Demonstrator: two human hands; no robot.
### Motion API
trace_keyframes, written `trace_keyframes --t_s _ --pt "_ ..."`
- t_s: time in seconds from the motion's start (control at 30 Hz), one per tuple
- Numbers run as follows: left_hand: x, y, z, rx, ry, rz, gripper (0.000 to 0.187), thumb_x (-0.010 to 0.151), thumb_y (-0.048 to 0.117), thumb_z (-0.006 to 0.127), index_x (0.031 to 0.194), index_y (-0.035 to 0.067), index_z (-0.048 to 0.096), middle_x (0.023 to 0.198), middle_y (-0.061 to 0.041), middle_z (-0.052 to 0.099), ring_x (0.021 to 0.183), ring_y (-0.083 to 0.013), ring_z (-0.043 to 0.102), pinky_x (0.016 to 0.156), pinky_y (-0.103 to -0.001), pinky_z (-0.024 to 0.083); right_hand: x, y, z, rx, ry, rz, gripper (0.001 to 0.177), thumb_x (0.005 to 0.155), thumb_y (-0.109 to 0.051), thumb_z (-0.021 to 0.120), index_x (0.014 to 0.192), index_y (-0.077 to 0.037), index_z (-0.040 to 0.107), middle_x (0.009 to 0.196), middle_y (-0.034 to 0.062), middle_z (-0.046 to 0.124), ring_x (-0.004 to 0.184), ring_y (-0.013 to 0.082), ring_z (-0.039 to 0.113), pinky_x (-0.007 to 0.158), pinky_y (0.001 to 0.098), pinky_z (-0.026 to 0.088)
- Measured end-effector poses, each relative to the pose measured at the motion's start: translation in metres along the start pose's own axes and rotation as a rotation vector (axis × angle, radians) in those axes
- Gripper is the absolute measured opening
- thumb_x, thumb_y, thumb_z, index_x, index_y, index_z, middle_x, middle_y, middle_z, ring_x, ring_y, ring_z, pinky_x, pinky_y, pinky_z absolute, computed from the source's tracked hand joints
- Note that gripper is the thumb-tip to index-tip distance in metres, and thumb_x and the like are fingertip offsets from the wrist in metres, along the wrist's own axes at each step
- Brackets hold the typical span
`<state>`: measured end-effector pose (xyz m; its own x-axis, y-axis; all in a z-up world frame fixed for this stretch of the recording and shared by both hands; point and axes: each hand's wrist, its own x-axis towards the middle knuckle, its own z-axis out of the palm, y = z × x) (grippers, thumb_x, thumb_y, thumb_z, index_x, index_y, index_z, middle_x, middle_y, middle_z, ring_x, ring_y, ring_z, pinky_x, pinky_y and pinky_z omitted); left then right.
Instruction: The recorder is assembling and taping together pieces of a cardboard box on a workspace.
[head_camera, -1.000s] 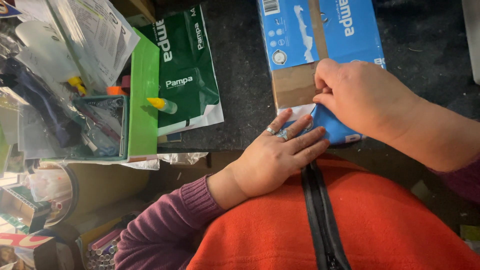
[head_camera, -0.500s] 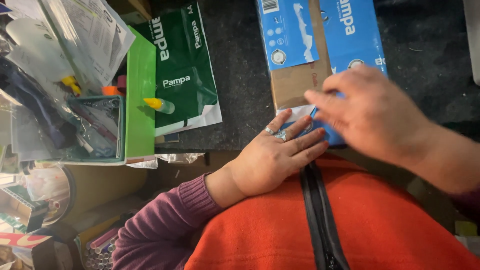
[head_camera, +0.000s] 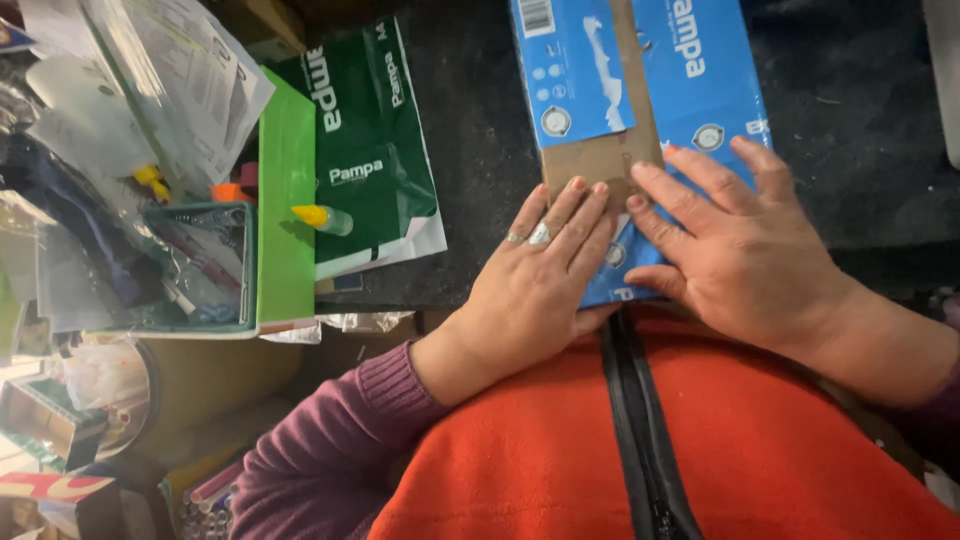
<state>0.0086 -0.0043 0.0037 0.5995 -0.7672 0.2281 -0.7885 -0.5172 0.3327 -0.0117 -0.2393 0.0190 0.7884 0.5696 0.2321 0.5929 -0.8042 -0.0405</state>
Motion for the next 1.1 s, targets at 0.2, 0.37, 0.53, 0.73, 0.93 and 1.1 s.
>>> trace_keyframes --t_s 0.2,0.37,0.53,0.73,0.93,1.1 --pt "0.002 0.000 0.001 0.043 -0.007 -0.024 0.080 0.086 0.043 0.078 0.144 -0.005 0.051 0.153 -0.024 0.049 0.149 -0.0388 0.041 0.127 -0.054 0.026 -0.002 0.002 0.004 0.013 0.031 0.015 0.057 0.090 -0.051 0.065 0.123 -0.004 0.074 0.143 0.0111 0.060 0.139 0.0293 0.043 0.118 0.0567 0.029" --pt "0.004 0.000 -0.002 0.059 -0.037 -0.003 0.082 0.082 0.041 0.078 0.143 -0.006 0.051 0.153 -0.025 0.048 0.148 -0.0397 0.041 0.126 -0.053 0.027 -0.004 0.013 -0.008 0.011 0.089 0.015 0.068 0.087 -0.054 0.062 0.129 -0.001 0.068 0.146 0.0190 0.057 0.140 0.0336 0.043 0.117 0.0597 0.030" --pt "0.002 0.001 0.003 0.038 -0.017 -0.005 0.082 0.087 0.042 0.078 0.148 -0.003 0.047 0.157 -0.024 0.045 0.151 -0.0394 0.038 0.127 -0.053 0.025 -0.033 0.050 -0.009 0.036 0.220 0.179 0.077 0.095 -0.051 0.058 0.140 0.012 0.057 0.147 0.0307 0.055 0.139 0.0421 0.050 0.114 0.0570 0.041" --pt "0.007 0.006 0.001 0.032 -0.038 -0.054 0.085 0.084 0.045 0.078 0.150 0.003 0.047 0.158 -0.023 0.041 0.151 -0.0409 0.035 0.126 -0.056 0.024 -0.066 0.056 0.034 0.437 0.072 0.569 0.080 0.102 -0.046 0.060 0.158 0.008 0.038 0.146 0.0335 0.055 0.133 0.0419 0.060 0.106 0.0467 0.053" --pt "0.017 0.015 -0.003 0.088 -0.081 -0.045 0.090 0.079 0.045 0.078 0.152 0.005 0.044 0.159 -0.021 0.038 0.151 -0.0428 0.031 0.124 -0.058 0.021 -0.041 0.040 0.027 0.518 0.068 0.583 0.113 0.076 -0.038 0.084 0.160 0.008 0.023 0.149 0.0364 0.048 0.130 0.0431 0.058 0.098 0.0446 0.052" --pt "0.018 0.019 0.006 0.061 -0.172 0.073 0.084 0.088 0.037 0.073 0.156 0.002 0.039 0.166 -0.016 0.036 0.155 -0.0327 0.033 0.128 -0.055 0.021 -0.043 0.034 0.036 0.608 0.111 0.578 0.113 0.076 -0.031 0.088 0.160 0.007 0.022 0.145 0.0353 0.052 0.128 0.0421 0.059 0.101 0.0439 0.050"
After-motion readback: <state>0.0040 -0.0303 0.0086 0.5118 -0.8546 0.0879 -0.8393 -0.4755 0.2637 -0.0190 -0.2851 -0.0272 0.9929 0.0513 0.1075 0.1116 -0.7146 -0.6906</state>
